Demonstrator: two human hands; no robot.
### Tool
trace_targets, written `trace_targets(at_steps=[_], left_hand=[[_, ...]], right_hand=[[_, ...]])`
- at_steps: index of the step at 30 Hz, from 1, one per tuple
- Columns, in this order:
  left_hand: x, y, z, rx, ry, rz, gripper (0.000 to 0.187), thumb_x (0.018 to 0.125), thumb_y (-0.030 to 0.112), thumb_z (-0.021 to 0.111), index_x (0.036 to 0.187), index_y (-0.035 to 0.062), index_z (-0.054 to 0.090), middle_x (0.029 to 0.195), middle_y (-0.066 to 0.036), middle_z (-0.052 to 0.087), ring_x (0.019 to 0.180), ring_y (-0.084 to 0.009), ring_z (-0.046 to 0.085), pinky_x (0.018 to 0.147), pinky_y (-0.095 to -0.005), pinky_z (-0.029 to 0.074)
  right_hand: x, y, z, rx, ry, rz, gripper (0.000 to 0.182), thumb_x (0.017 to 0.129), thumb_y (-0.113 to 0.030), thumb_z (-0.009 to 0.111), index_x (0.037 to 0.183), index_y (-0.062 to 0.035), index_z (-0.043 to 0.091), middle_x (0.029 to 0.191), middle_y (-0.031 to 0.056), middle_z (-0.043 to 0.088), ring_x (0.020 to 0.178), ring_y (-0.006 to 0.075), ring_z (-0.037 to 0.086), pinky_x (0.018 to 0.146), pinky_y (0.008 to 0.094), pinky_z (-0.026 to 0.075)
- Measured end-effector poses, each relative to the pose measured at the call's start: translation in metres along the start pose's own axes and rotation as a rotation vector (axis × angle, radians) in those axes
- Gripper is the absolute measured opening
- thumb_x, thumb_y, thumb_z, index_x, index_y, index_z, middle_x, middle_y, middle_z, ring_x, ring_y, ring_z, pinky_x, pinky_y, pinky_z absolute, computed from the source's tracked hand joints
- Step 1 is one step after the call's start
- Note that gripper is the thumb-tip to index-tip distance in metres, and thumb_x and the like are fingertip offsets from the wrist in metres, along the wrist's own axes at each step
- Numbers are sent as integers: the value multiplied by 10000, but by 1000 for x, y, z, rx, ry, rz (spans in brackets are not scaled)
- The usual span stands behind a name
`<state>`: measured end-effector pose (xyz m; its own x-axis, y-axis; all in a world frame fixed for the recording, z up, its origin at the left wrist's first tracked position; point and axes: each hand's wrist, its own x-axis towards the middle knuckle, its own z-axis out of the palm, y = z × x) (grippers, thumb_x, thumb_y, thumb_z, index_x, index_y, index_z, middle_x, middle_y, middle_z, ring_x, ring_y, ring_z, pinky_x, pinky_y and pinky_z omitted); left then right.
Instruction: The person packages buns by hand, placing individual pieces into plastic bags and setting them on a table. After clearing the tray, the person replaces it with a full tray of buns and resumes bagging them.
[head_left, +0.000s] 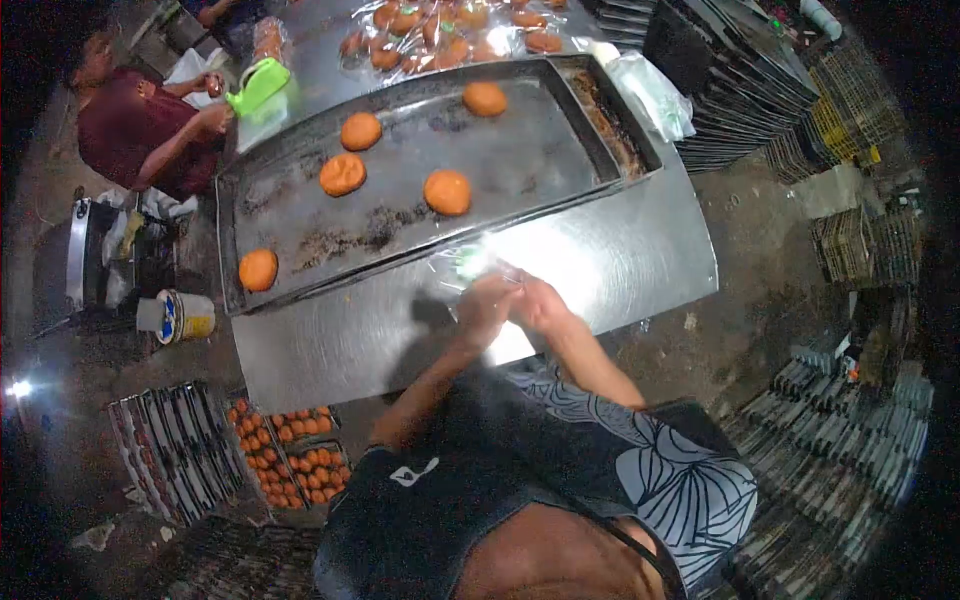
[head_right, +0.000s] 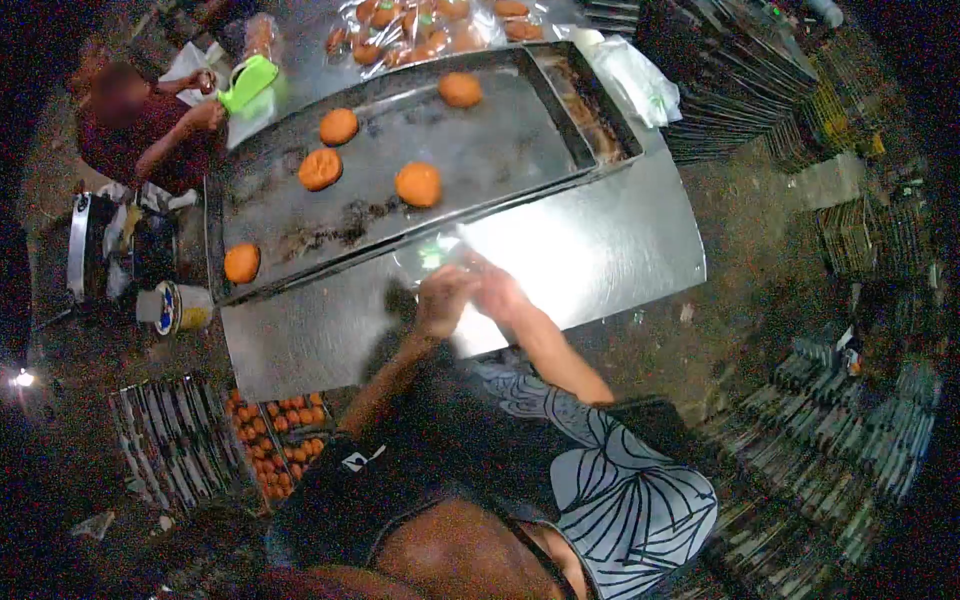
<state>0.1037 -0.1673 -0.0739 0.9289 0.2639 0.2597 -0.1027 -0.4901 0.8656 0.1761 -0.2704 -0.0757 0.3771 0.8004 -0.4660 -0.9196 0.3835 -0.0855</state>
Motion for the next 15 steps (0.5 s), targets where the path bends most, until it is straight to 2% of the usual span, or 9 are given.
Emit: trace_targets(at_steps=[2, 4, 6, 7, 10, 11, 12, 13, 15], left_hand=[[-5, -18, 2, 30, 169, 247, 141, 744, 165, 587, 856, 81, 603, 711, -58, 569, 690, -187, 551, 609, -296, 436], [9, -36, -3, -242, 483, -7, 212, 775, 227, 567, 912, 65, 574, 720, -37, 578, 708, -167, 555, 587, -275, 450], [7, -26, -45, -779, 442, -267, 292, 785, 297, 544, 967, 69, 529, 791, -43, 551, 731, -160, 541, 607, -259, 446], [3, -27, -69, -1317, 366, -514, 373, 794, 366, 522, 1021, 72, 485, 863, -49, 524, 754, -152, 526, 626, -242, 442], [-14, -53, -126, -1052, 567, -718, 343, 811, 314, 520, 1053, 79, 461, 879, -56, 519, 769, -148, 525, 655, -291, 478], [-11, -53, -137, -1109, 741, -665, 369, 823, 296, 510, 1097, 63, 429, 898, -64, 507, 802, -137, 513, 650, -287, 496], [-10, -55, -146, -1104, 736, -678, 369, 823, 296, 510, 1097, 63, 429, 898, -64, 507, 802, -137, 513, 650, -287, 496], [-9, -58, -155, -1101, 874, -553, 362, 821, 277, 509, 1103, 74, 407, 898, -58, 493, 832, -154, 499, 703, -333, 481], [-6, -57, -168, -1095, 973, -444, 357, 819, 257, 507, 1108, 85, 386, 898, -52, 479, 862, -170, 485, 755, -380, 467]], right_hand=[[16, -7, 35, -532, 43, -441, 422, 861, -267, 454, 1187, -17, 359, 1143, 133, 444, 1043, 236, 441, 801, 327, 447], [40, 16, 53, -370, -104, -543, 420, 858, -234, 464, 1200, -17, 354, 1181, 132, 433, 1102, 244, 407, 876, 393, 400], [69, 45, 32, -1119, -453, -692, 442, 843, -289, 485, 1175, -8, 405, 1183, 128, 443, 1116, 245, 406, 932, 388, 340], [80, 65, 19, -1135, -495, -636, 436, 832, -303, 495, 1142, -2, 430, 1159, 129, 467, 1094, 242, 430, 935, 371, 333], [88, 76, 39, -910, -178, -246, 351, 750, -204, 562, 1017, 16, 505, 967, 143, 565, 954, 249, 516, 862, 322, 374], [92, 54, 76, -1672, -85, -535, 380, 722, -210, 592, 988, 45, 501, 922, 185, 554, 908, 279, 518, 840, 339, 376], [119, 45, 77, -2006, 118, -1382, 334, 717, -208, 590, 933, 34, 507, 838, 213, 558, 812, 312, 549, 755, 361, 422], [135, 28, 82, -2264, 476, -1477, 329, 683, -171, 590, 956, 3, 530, 867, 210, 558, 854, 331, 535, 779, 398, 406], [174, -17, 76, -2353, 313, -477, 424, 676, -177, 588, 1055, -6, 505, 1054, 241, 480, 1034, 373, 422, 872, 450, 331]])
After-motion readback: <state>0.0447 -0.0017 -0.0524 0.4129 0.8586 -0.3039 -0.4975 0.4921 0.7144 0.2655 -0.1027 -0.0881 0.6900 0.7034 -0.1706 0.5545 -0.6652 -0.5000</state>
